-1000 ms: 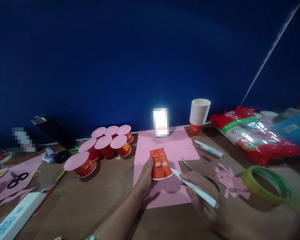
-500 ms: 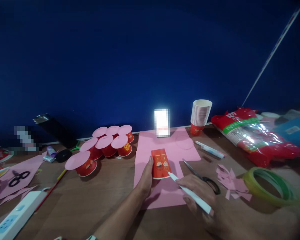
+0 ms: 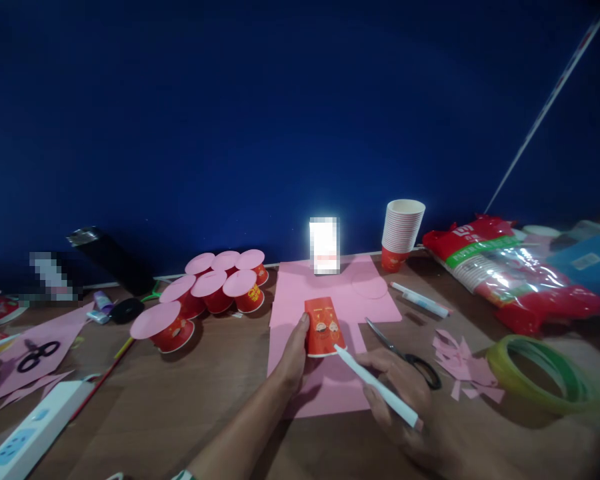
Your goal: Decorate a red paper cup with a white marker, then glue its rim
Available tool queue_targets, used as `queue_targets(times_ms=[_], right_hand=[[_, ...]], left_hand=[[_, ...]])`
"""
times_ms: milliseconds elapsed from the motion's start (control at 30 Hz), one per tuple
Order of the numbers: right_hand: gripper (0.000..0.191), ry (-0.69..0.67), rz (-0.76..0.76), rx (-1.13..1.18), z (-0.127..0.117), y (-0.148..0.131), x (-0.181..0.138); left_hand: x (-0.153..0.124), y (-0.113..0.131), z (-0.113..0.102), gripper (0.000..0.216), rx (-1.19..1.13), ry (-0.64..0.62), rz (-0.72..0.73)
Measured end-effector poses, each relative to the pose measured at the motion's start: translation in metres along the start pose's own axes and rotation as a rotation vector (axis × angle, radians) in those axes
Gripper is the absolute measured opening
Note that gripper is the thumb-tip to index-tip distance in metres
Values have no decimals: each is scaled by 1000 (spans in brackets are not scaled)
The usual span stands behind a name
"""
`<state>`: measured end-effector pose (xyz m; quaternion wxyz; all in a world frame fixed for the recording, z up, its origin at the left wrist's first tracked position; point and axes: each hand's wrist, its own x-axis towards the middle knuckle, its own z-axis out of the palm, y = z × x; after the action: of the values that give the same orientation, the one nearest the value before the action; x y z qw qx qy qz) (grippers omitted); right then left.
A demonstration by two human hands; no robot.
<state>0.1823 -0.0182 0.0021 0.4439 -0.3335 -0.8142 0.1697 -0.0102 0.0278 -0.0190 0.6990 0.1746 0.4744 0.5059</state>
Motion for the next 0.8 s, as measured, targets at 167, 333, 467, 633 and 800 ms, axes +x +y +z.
queue_targets(times_ms=[167,333,467,633,800], right_hand=[[32,21,-51,-32,1,1,2],[33,25,-123,-26,1,-1,7],[34,31,-134,-10,2,-2,9],[32,34,-126,-14,0,-4,10],[27,31,-121,-31,-1,-2,11]], left_hand=[[-1,2,3,42,18,53,-11],[-2,1,4,43,13,22,1],[1,-4,0,47,2,-39,20],[4,-6,-3,49,14,-64,22],[0,-2,2,45,18,-44,21]])
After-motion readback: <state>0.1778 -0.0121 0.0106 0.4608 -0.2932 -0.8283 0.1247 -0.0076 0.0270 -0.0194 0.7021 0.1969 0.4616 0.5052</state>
